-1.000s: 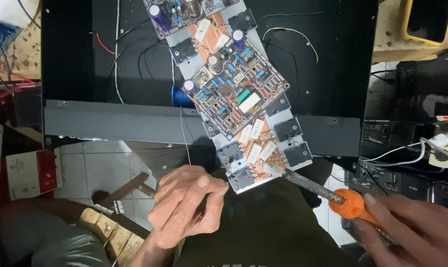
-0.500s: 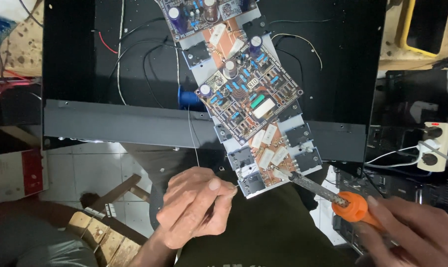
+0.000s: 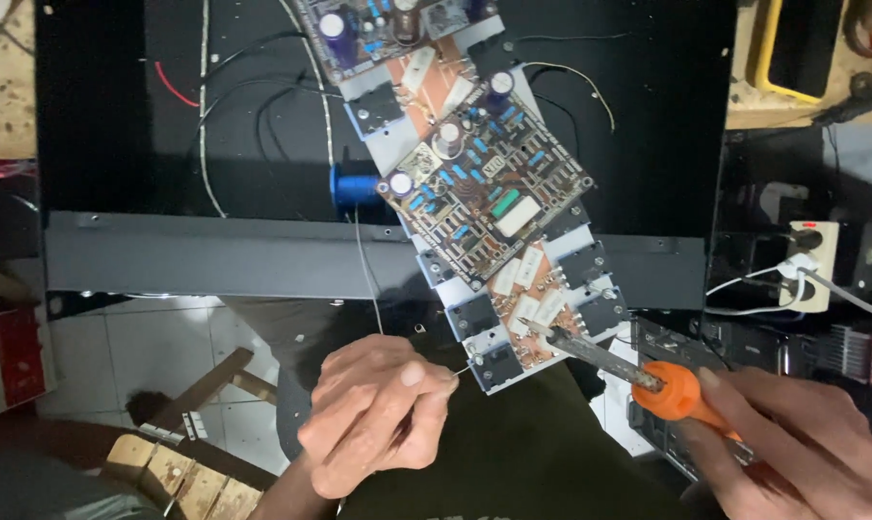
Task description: Soldering electronic components onto a circuit board and trimming wires with pliers at a repair bench.
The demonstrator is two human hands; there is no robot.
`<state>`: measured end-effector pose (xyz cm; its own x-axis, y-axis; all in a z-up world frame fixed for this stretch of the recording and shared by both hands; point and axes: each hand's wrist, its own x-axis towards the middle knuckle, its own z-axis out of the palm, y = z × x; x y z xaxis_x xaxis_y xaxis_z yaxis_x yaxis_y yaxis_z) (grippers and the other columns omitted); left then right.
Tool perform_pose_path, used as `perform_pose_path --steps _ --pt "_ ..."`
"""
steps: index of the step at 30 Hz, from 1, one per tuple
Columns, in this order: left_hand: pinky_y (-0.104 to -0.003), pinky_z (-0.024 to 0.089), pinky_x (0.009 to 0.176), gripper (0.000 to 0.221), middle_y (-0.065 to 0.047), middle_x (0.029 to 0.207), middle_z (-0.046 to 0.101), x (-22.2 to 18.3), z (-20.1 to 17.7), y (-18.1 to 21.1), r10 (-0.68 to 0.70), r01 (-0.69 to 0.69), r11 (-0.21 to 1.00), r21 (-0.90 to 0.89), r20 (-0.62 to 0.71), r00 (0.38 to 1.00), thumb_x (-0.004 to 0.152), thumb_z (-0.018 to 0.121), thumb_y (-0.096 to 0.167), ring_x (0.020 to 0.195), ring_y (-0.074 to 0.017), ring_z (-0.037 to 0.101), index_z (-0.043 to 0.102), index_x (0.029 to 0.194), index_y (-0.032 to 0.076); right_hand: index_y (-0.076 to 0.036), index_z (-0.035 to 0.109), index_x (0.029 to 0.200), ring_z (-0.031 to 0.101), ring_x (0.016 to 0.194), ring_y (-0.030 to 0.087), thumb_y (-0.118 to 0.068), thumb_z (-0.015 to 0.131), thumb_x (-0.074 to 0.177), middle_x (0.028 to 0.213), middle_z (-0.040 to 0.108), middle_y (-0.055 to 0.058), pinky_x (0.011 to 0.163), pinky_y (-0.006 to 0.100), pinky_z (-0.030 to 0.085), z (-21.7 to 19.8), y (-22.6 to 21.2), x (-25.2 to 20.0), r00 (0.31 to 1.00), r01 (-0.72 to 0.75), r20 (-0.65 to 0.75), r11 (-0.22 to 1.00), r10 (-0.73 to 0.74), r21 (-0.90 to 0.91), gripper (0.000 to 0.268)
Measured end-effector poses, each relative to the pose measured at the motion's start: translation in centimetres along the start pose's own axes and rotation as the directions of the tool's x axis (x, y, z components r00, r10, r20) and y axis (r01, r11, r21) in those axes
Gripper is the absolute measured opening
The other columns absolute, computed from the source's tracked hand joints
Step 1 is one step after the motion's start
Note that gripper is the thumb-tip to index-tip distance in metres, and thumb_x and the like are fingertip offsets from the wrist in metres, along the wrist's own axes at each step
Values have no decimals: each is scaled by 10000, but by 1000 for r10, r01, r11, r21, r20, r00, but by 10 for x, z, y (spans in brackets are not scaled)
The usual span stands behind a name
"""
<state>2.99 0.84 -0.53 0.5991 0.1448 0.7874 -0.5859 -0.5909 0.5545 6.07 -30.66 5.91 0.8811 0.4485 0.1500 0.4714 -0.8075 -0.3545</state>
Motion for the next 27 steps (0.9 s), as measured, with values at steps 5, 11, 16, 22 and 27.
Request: perform_pose_path --steps 5,11,16,22,27 --pt "-313 692 657 402 -115 773 697 -7 -5 4 -56 52 997 49 93 994 923 763 -48 620 -203 723 586 1280 3 54 745 1021 736 886 349 -43 843 775 1010 735 256 834 433 601 -2 -1 8 985 167 -53 985 -165 42 282" --pt "-310 684 616 426 -108 794 694 -10 -3 5 -38 33 998 47 95 995 926 765 -53 621 -196 712 573 1304 -2 73 741 1011 721 811 336 -39 832 758 973 716 258 766 401 596 10 9 -4 986 89 -153 984 -66 153 291" --pt "-316 691 646 410 -109 803 703 -11 -4 9 -45 36 997 68 136 990 914 775 -41 629 -198 732 587 1275 9 42 731 955 722 852 345 -57 849 740 1006 711 258 791 422 615 8 16 -7 975 184 -150 973 -163 136 264" --pt "-340 707 665 400 -114 810 707 -11 -1 12 -39 28 996 89 123 992 911 785 -19 640 -200 743 594 1261 9 -11 760 937 724 873 350 -56 877 760 1017 723 244 791 430 601 4 8 -4 952 276 -154 960 -265 54 217" --pt "-333 694 655 413 -101 802 710 -11 -2 17 -51 42 997 68 147 988 950 760 -4 636 -194 707 577 1319 20 85 734 1031 724 857 312 2 825 762 1002 710 255 842 376 575 7 4 -8 978 3 -203 976 42 217 297"
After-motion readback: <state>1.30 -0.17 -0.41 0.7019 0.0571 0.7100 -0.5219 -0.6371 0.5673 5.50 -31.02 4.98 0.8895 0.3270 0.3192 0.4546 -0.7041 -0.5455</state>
